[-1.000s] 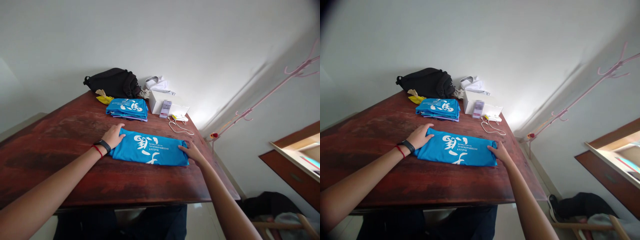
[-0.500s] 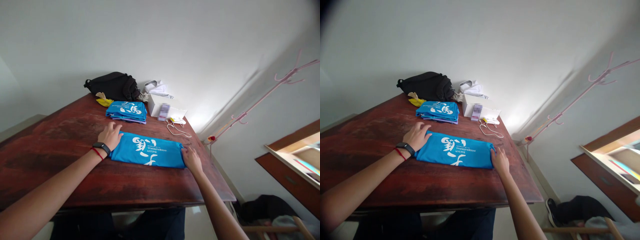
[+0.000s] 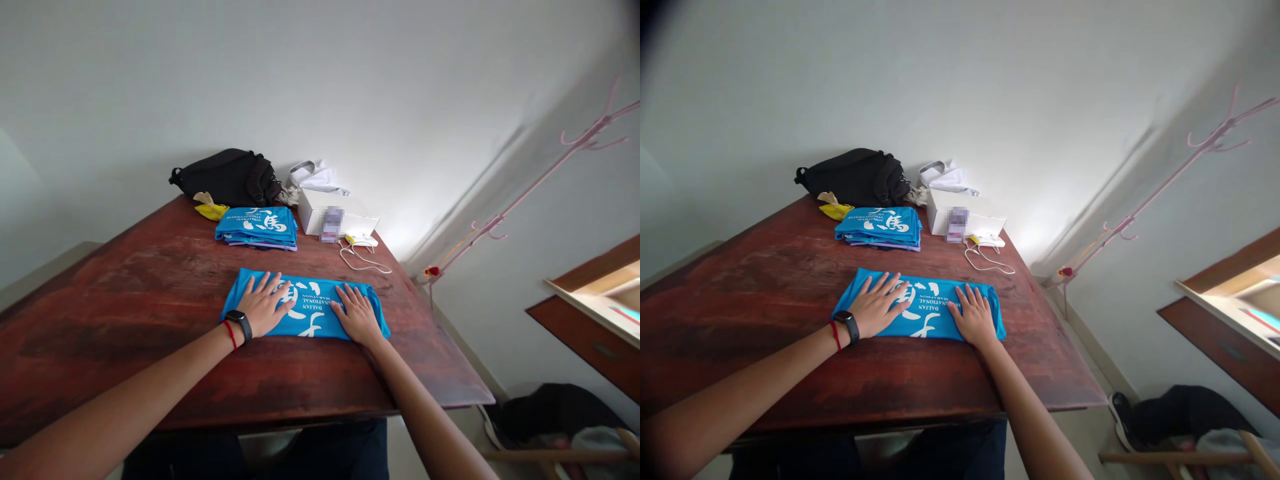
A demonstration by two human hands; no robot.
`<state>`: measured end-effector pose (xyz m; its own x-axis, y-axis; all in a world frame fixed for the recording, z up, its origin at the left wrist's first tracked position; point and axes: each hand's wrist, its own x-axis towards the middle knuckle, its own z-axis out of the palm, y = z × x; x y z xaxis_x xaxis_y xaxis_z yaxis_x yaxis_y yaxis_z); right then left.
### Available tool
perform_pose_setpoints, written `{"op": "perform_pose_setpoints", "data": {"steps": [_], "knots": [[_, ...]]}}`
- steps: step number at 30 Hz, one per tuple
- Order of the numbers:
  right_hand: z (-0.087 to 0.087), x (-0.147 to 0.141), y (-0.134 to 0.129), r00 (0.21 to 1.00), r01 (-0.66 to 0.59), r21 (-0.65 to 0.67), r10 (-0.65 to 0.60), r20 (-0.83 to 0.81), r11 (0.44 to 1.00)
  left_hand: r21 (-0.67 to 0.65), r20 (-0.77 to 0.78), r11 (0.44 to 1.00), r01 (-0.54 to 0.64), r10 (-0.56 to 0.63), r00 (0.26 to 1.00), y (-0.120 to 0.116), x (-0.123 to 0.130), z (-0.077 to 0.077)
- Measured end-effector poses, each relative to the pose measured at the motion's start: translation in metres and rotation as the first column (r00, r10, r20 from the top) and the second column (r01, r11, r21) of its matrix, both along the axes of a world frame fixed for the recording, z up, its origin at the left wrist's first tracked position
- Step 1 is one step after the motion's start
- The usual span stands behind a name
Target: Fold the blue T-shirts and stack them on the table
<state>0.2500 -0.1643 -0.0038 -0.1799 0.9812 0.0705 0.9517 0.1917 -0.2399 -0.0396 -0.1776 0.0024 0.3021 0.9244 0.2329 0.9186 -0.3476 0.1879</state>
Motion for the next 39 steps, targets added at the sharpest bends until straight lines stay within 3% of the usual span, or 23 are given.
{"op": "perform_pose_setpoints", "data": {"steps": [5, 9, 14, 17, 20, 29, 35, 39], "knots": [[0.000, 0.010, 0.004, 0.998, 0.053, -0.033, -0.054, -0.025, 0.998, -0.044, -0.017, 0.991, -0.124, 0.124, 0.992, 0.003, -0.017, 0.004], [0.001, 0.026, 0.003, 0.998, 0.007, -0.054, -0.010, -0.056, 0.999, -0.059, -0.033, 0.991, -0.117, 0.115, 0.993, 0.005, -0.036, 0.003], [0.002, 0.068, -0.010, 0.970, -0.220, -0.075, 0.210, -0.126, 0.973, -0.111, -0.052, 0.989, 0.099, -0.105, 0.993, -0.011, -0.074, 0.011], [0.005, 0.096, -0.023, 0.920, -0.356, -0.062, 0.339, -0.196, 0.932, -0.170, -0.070, 0.948, 0.269, -0.284, 0.956, -0.027, -0.103, 0.022], [0.009, 0.114, -0.033, 0.877, -0.430, -0.031, 0.409, -0.252, 0.902, -0.183, -0.066, 0.922, 0.343, -0.359, 0.931, -0.039, -0.122, 0.030], [0.005, 0.119, -0.038, 0.867, -0.424, 0.173, 0.453, -0.207, 0.889, -0.108, 0.008, 0.927, 0.358, -0.360, 0.933, -0.034, -0.123, 0.035], [0.009, 0.110, -0.038, 0.859, -0.369, 0.212, 0.419, -0.294, 0.905, -0.092, 0.033, 0.922, 0.377, -0.376, 0.926, -0.027, -0.118, 0.037], [0.017, 0.105, -0.037, 0.858, -0.301, 0.236, 0.371, -0.356, 0.924, -0.053, 0.170, 0.928, 0.369, -0.356, 0.919, -0.029, -0.108, 0.037]]}}
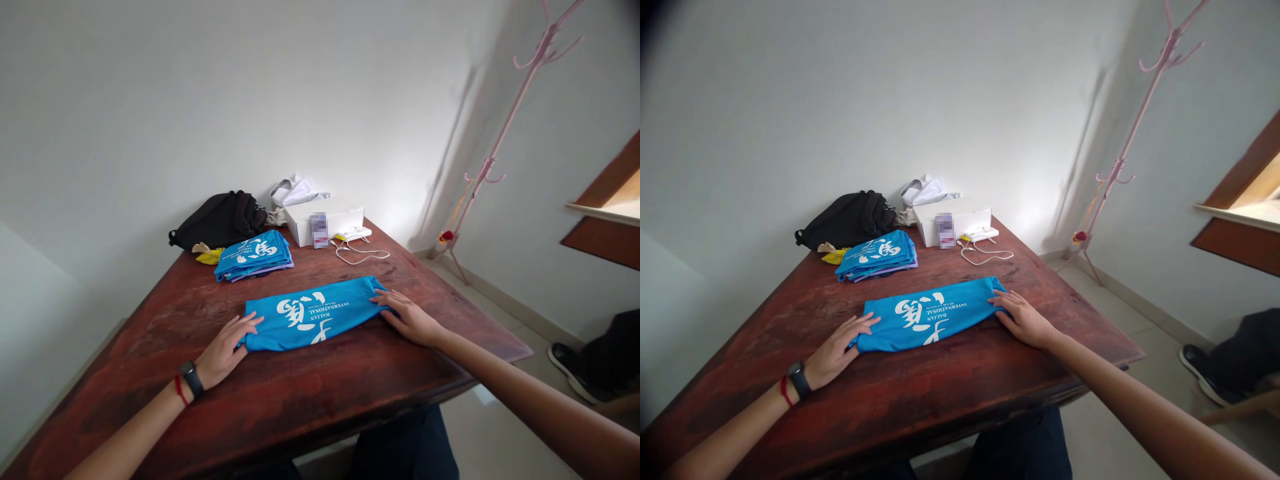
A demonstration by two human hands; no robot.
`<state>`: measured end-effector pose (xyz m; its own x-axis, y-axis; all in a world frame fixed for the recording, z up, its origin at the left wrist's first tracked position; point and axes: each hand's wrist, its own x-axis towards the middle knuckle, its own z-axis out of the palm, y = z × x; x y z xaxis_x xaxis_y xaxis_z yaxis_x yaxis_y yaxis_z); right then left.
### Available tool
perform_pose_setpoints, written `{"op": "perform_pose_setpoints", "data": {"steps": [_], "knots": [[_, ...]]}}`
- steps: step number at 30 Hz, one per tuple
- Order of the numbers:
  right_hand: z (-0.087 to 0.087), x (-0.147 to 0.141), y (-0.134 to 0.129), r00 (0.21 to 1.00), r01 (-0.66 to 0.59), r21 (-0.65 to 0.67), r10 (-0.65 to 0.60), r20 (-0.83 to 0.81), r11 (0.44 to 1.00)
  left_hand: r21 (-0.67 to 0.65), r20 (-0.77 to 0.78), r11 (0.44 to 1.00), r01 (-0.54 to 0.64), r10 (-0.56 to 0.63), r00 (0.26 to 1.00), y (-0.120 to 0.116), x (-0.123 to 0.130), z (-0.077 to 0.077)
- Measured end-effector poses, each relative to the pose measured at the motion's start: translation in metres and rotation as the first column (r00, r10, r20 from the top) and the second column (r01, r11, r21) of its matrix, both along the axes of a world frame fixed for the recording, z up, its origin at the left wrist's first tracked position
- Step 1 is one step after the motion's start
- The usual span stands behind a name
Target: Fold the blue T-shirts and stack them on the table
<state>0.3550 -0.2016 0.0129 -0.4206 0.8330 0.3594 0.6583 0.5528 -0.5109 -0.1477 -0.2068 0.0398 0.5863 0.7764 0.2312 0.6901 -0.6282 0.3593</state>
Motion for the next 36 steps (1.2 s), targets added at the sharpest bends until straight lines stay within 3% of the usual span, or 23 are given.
{"op": "perform_pose_setpoints", "data": {"steps": [3, 7, 12, 14, 17, 20, 23, 27, 31, 34, 36], "knots": [[0.014, 0.001, 0.003, 0.996, 0.052, -0.027, -0.054, -0.077, 0.998, -0.062, 0.166, 0.992, -0.106, 0.115, 0.979, -0.004, 0.004, 0.014], [0.041, 0.004, 0.010, 0.973, 0.079, -0.165, -0.112, -0.202, 0.983, -0.119, 0.355, 0.955, -0.270, 0.295, 0.887, -0.007, 0.006, 0.048], [0.059, -0.009, 0.003, 0.912, -0.017, -0.435, -0.164, -0.376, 0.900, -0.333, 0.431, 0.858, -0.391, 0.507, 0.746, -0.004, 0.002, 0.081], [0.057, -0.022, -0.012, 0.915, -0.076, -0.469, -0.126, -0.384, 0.880, -0.426, 0.388, 0.806, -0.411, 0.573, 0.722, -0.002, -0.003, 0.081], [0.048, -0.048, -0.045, 0.940, -0.241, -0.495, 0.074, -0.332, 0.835, -0.584, 0.366, 0.717, -0.379, 0.650, 0.666, 0.000, -0.014, 0.067], [0.038, -0.073, -0.070, 0.987, -0.160, -0.460, 0.130, -0.097, 0.873, -0.700, 0.407, 0.657, -0.279, 0.689, 0.600, 0.001, -0.028, 0.053], [0.031, -0.088, -0.077, 0.992, -0.073, -0.375, 0.107, 0.071, 0.924, -0.738, 0.429, 0.635, -0.227, 0.702, 0.569, -0.002, -0.037, 0.053], [0.028, -0.091, -0.076, 0.990, -0.060, -0.340, 0.100, 0.102, 0.939, -0.791, 0.403, 0.598, -0.132, 0.670, 0.624, -0.014, -0.040, 0.060], [0.032, -0.092, -0.084, 0.993, -0.033, -0.366, 0.071, 0.090, 0.930, -0.851, 0.333, 0.523, -0.044, 0.604, 0.724, -0.031, -0.036, 0.054], [0.038, -0.096, -0.089, 0.998, -0.008, -0.418, 0.035, 0.057, 0.908, -0.863, 0.307, 0.499, -0.077, 0.639, 0.705, -0.039, -0.033, 0.044], [0.041, -0.098, -0.089, 0.999, -0.007, -0.505, 0.023, 0.026, 0.863, -0.856, 0.319, 0.507, -0.098, 0.669, 0.671, -0.043, -0.034, 0.042]]}}
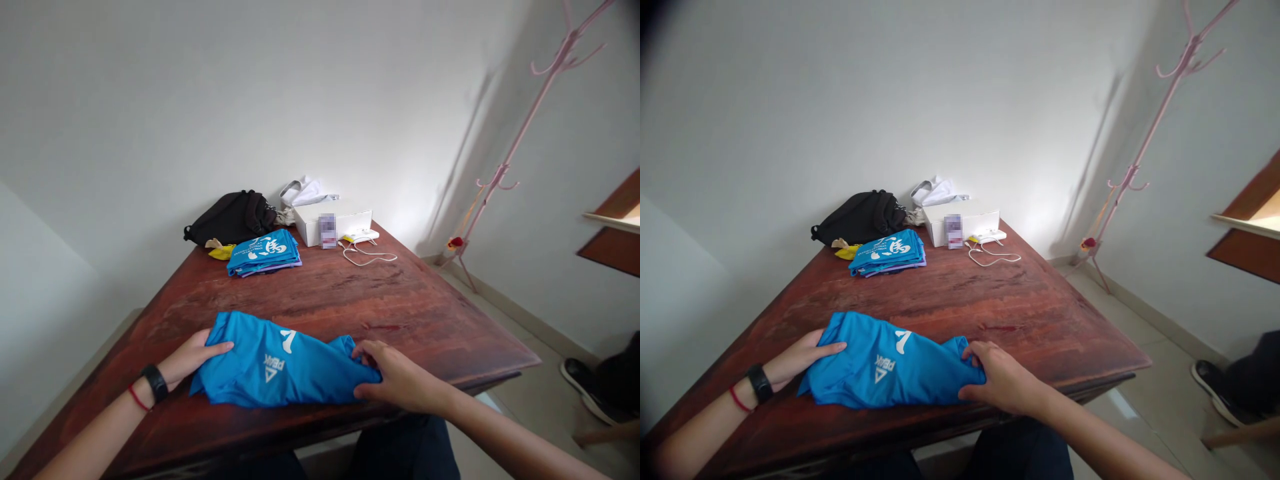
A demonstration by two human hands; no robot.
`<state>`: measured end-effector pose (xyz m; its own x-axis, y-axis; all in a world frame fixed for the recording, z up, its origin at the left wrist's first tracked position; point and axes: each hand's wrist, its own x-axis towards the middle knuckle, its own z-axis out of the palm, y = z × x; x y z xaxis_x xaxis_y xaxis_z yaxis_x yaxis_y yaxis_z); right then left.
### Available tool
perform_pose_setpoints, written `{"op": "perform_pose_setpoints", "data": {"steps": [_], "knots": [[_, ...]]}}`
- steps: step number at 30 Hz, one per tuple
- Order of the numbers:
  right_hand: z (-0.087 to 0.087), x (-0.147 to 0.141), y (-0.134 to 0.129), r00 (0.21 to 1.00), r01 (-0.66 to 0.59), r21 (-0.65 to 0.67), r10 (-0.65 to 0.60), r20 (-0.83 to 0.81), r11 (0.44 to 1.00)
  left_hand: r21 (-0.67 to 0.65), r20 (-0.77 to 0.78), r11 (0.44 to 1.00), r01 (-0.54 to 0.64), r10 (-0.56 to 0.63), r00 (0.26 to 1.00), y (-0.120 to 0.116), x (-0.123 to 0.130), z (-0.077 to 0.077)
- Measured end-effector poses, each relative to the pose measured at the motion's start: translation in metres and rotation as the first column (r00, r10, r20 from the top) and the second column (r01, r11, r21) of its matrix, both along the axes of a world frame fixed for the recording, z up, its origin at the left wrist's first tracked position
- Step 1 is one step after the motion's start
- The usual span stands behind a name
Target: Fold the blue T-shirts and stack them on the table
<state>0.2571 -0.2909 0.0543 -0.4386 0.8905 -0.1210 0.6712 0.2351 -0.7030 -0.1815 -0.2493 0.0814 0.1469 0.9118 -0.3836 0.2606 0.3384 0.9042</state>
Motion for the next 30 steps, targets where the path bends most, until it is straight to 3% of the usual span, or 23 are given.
{"op": "perform_pose_setpoints", "data": {"steps": [3, 6, 11, 13, 16, 18, 21, 23, 25, 30], "knots": [[0.003, -0.001, 0.002, 1.000, -0.006, -0.115, 0.006, 0.006, 0.993, 0.047, -0.006, 0.998, -0.039, 0.040, 0.999, -0.003, -0.003, 0.004], [0.005, 0.000, 0.003, 1.000, -0.020, -0.109, 0.020, -0.004, 0.994, 0.105, -0.022, 0.994, -0.034, 0.037, 0.999, -0.005, -0.006, 0.013], [0.017, 0.009, 0.004, 0.954, -0.087, -0.203, 0.022, -0.300, 0.975, 0.226, -0.022, 0.972, -0.059, 0.065, 0.998, -0.010, -0.007, 0.030], [0.025, 0.014, 0.006, 0.897, -0.060, -0.253, -0.059, -0.438, 0.966, 0.232, 0.000, 0.969, -0.078, 0.080, 0.997, -0.014, -0.005, 0.036], [0.043, 0.023, 0.014, 0.746, 0.047, -0.307, -0.238, -0.622, 0.950, 0.208, 0.045, 0.969, -0.135, 0.129, 0.991, -0.019, 0.001, 0.041], [0.056, 0.027, 0.022, 0.667, 0.096, -0.340, -0.314, -0.675, 0.935, 0.181, 0.080, 0.969, -0.168, 0.155, 0.985, -0.022, 0.006, 0.042], [0.061, 0.030, 0.043, 0.640, 0.136, -0.410, -0.396, -0.659, 0.902, 0.130, 0.125, 0.974, -0.186, 0.170, 0.978, -0.020, 0.017, 0.038], [0.048, 0.028, 0.060, 0.643, 0.145, -0.470, -0.444, -0.624, 0.871, 0.119, 0.134, 0.975, -0.187, 0.171, 0.976, -0.014, 0.022, 0.029], [0.024, 0.025, 0.078, 0.652, 0.144, -0.511, -0.469, -0.596, 0.848, 0.156, 0.106, 0.970, -0.185, 0.170, 0.980, -0.004, 0.025, 0.014], [-0.037, 0.017, 0.109, 0.677, 0.242, -0.414, -0.459, -0.576, 0.877, 0.310, -0.074, 0.936, -0.170, 0.202, 0.977, 0.027, 0.018, -0.018]]}}
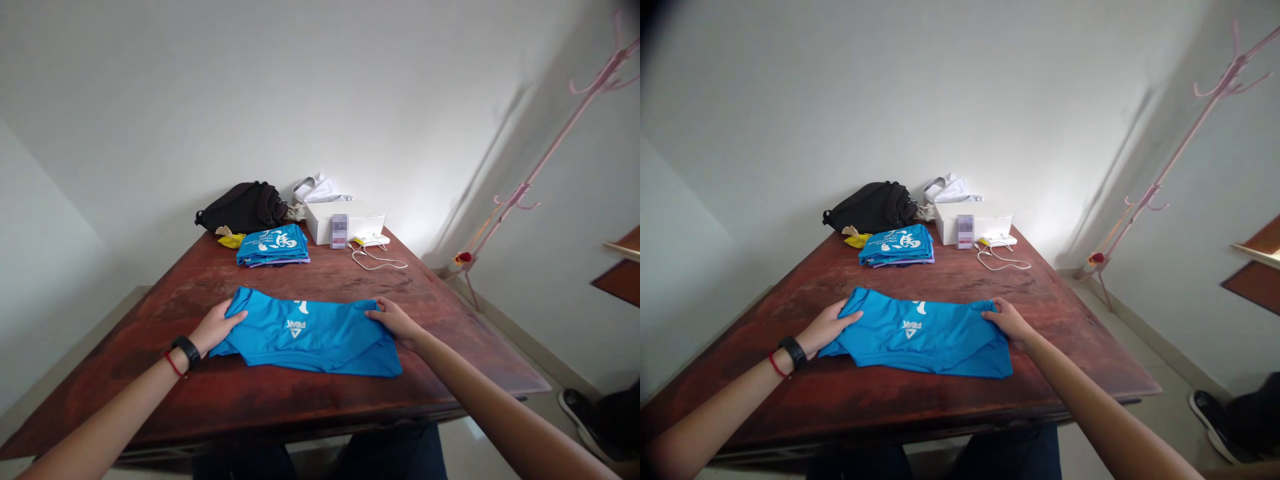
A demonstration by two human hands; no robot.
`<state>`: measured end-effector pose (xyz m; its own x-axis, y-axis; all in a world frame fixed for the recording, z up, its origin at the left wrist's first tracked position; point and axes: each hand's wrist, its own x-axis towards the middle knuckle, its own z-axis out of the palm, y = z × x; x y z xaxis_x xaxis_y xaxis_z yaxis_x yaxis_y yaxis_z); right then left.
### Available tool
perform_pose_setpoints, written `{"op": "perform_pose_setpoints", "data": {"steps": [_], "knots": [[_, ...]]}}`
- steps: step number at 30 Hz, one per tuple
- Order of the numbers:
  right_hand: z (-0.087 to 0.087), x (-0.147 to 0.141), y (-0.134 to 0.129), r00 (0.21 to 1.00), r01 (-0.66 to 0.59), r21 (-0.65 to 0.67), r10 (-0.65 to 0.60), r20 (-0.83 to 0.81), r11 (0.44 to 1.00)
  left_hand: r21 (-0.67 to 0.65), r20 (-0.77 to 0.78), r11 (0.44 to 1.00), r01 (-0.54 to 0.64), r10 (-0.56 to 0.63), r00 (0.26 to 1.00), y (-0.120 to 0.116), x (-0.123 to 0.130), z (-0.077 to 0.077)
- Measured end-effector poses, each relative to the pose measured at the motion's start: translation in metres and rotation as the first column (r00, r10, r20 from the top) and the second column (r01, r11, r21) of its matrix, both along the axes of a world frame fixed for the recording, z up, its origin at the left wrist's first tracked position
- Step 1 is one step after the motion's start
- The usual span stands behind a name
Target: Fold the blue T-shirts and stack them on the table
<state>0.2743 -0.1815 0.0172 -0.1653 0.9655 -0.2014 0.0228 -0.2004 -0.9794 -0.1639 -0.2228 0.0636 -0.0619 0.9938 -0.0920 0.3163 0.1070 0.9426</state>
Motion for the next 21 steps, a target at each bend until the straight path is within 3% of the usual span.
{"op": "perform_pose_setpoints", "data": {"steps": [3, 8, 11, 14, 17, 21], "knots": [[-0.011, 0.000, 0.005, 0.998, 0.008, 0.071, -0.012, 0.054, 0.997, 0.044, -0.131, 0.998, 0.051, -0.044, 0.990, 0.013, -0.004, 0.006], [-0.011, 0.002, 0.004, 0.998, 0.007, 0.095, -0.013, 0.056, 0.995, 0.219, -0.455, 0.950, 0.220, -0.100, 0.885, 0.032, 0.023, 0.049], [-0.013, 0.002, 0.003, 0.996, 0.022, 0.107, -0.031, 0.080, 0.994, 0.266, -0.661, 0.873, 0.410, -0.144, 0.737, 0.041, 0.065, 0.072], [-0.014, 0.001, 0.003, 0.997, 0.032, 0.114, -0.039, 0.066, 0.993, 0.235, -0.785, 0.783, 0.577, -0.198, 0.588, 0.048, 0.121, 0.082], [-0.014, 0.000, 0.002, 0.995, 0.050, 0.139, -0.062, 0.079, 0.989, 0.143, -0.870, 0.745, 0.652, -0.219, 0.442, 0.048, 0.180, 0.081], [-0.012, 0.000, 0.002, 0.990, 0.084, 0.159, -0.100, 0.096, 0.984, 0.063, -0.914, 0.733, 0.677, -0.230, 0.335, 0.034, 0.251, 0.067]]}}
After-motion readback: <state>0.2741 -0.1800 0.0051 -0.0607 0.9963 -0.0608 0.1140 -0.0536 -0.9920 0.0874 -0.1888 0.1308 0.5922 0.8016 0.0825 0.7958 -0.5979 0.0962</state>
